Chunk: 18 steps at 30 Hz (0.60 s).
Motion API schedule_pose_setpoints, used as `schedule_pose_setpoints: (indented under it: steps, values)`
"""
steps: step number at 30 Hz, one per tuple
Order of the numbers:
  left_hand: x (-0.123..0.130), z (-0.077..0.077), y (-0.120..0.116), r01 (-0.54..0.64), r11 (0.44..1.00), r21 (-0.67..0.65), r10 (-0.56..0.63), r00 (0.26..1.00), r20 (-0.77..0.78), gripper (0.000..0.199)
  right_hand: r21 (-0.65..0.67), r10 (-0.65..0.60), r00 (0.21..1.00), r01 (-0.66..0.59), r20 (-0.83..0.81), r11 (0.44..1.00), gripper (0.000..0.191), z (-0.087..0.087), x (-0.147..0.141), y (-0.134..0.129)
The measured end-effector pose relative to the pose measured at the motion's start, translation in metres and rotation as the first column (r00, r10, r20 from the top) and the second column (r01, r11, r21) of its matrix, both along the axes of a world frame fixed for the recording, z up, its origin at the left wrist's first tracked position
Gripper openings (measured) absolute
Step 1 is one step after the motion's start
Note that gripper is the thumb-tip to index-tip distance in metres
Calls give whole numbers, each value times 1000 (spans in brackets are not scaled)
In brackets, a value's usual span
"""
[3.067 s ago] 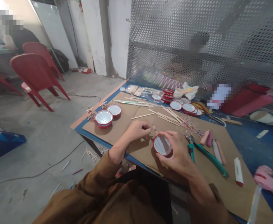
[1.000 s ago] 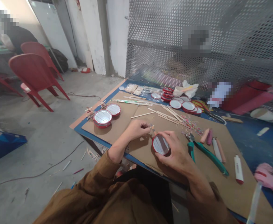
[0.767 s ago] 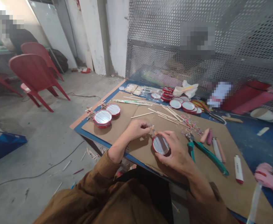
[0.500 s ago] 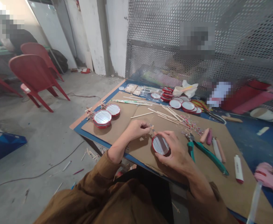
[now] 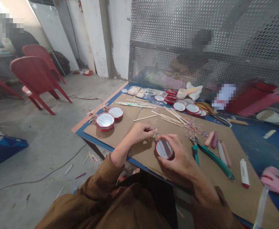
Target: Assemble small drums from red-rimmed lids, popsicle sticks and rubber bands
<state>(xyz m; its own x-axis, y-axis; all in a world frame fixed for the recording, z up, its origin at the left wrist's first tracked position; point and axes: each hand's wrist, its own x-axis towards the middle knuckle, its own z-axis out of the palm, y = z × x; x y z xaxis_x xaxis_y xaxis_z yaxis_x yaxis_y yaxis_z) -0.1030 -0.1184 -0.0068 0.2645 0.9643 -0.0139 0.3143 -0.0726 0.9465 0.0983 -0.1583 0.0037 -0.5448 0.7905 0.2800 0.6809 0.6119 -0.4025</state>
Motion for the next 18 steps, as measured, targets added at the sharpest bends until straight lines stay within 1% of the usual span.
schedule_pose_setpoints:
  steps: [10,18]
  values:
    - [0,-3,0,-5,1000,-8,5,1000,9,19,-7,-5,1000,5,2,1000,55,1,1,0]
    - [0,-3,1,-1,1000,-16,1,1000,6,19,-9,14,1000,-14,2,1000,55,0,2,0]
